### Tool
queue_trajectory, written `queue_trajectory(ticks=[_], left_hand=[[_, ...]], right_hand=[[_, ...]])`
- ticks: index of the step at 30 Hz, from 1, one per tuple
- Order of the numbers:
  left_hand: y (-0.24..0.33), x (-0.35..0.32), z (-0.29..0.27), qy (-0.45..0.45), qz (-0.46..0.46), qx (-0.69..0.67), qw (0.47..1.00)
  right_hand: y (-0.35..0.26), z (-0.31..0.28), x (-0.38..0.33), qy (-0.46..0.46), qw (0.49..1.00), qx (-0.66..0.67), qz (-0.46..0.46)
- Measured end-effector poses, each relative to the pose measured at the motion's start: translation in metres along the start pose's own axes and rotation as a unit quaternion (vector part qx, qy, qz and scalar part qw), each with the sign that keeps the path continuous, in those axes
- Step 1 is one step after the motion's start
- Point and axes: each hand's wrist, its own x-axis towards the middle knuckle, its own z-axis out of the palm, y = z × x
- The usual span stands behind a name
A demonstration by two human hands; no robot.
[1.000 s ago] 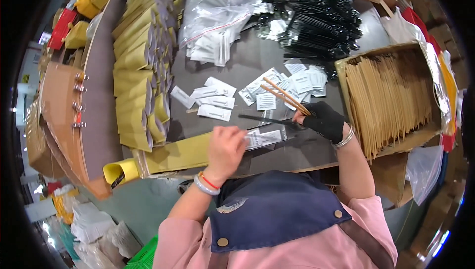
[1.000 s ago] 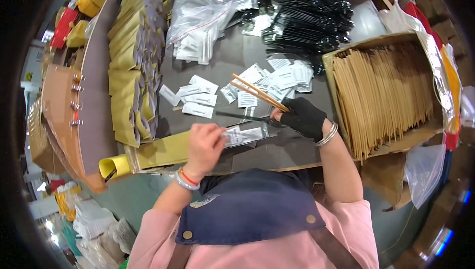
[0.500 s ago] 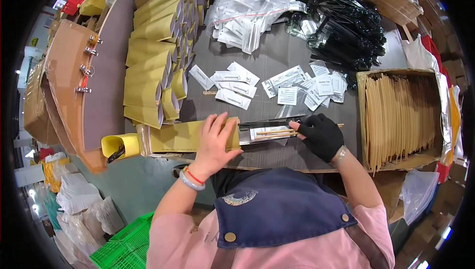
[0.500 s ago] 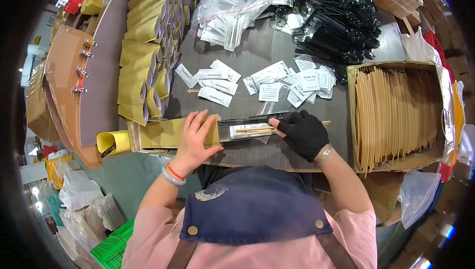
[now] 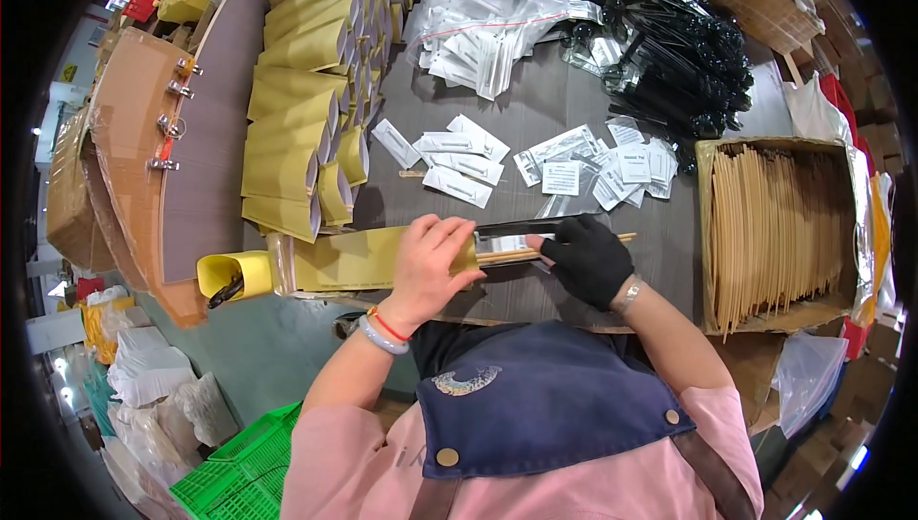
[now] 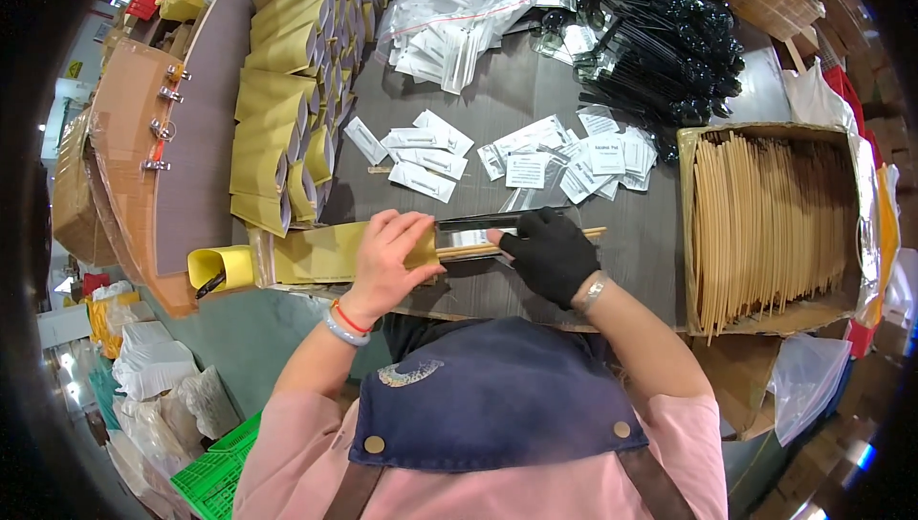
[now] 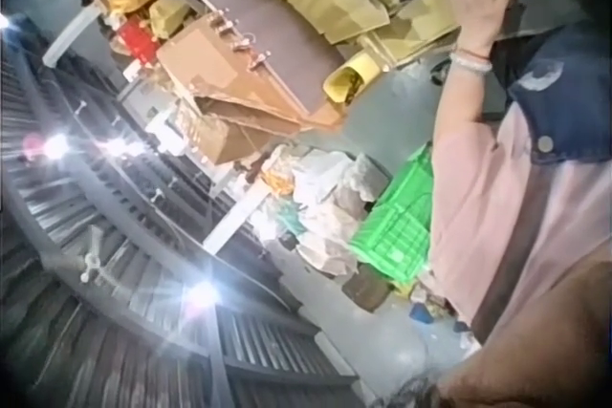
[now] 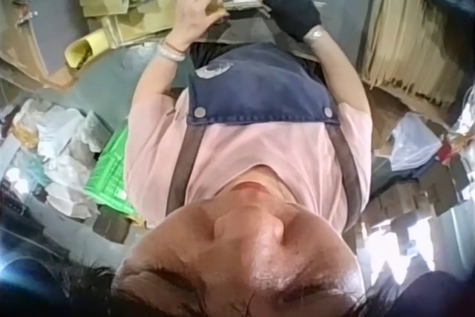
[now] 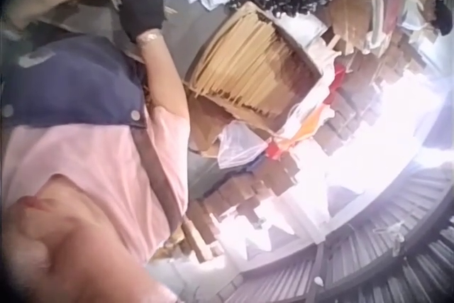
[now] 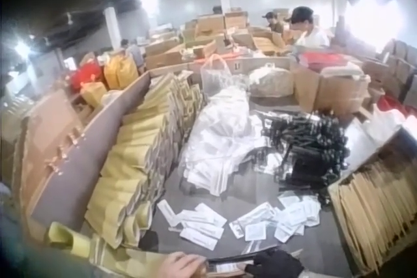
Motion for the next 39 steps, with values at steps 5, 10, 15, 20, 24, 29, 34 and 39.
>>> queue_trajectory(ticks=[5,10,15,20,24,29,34,39], left_hand=[[0.010,0.014,0.008,-0.024,0.014,-0.020,0.999],[0.006,0.006,0.003,-0.017,0.004,0.025,1.000],[0.007,0.012,0.006,-0.025,0.005,0.012,1.000],[0.007,0.014,0.001,-0.035,0.019,0.022,0.999],[0.010,0.013,0.000,-0.043,0.040,0.063,0.996],[0.010,0.013,0.010,-0.055,0.033,0.054,0.996],[0.021,0.022,0.016,-0.033,0.042,0.020,0.998],[0.024,0.025,0.015,-0.048,0.026,0.029,0.998]], right_hand=[[-0.015,0.019,0.015,0.046,0.995,0.080,-0.022],[0.018,-0.011,-0.021,0.170,0.935,0.205,0.236],[0.017,-0.006,-0.016,0.138,0.944,0.196,0.227],[0.030,-0.005,-0.021,0.128,0.955,0.141,0.226],[0.034,-0.009,-0.026,0.120,0.951,0.167,0.231],[0.026,0.006,-0.015,0.126,0.968,0.150,0.158],[-0.005,0.014,0.016,0.112,0.964,0.215,0.105],[0.011,0.000,-0.018,0.103,0.947,0.211,0.219]])
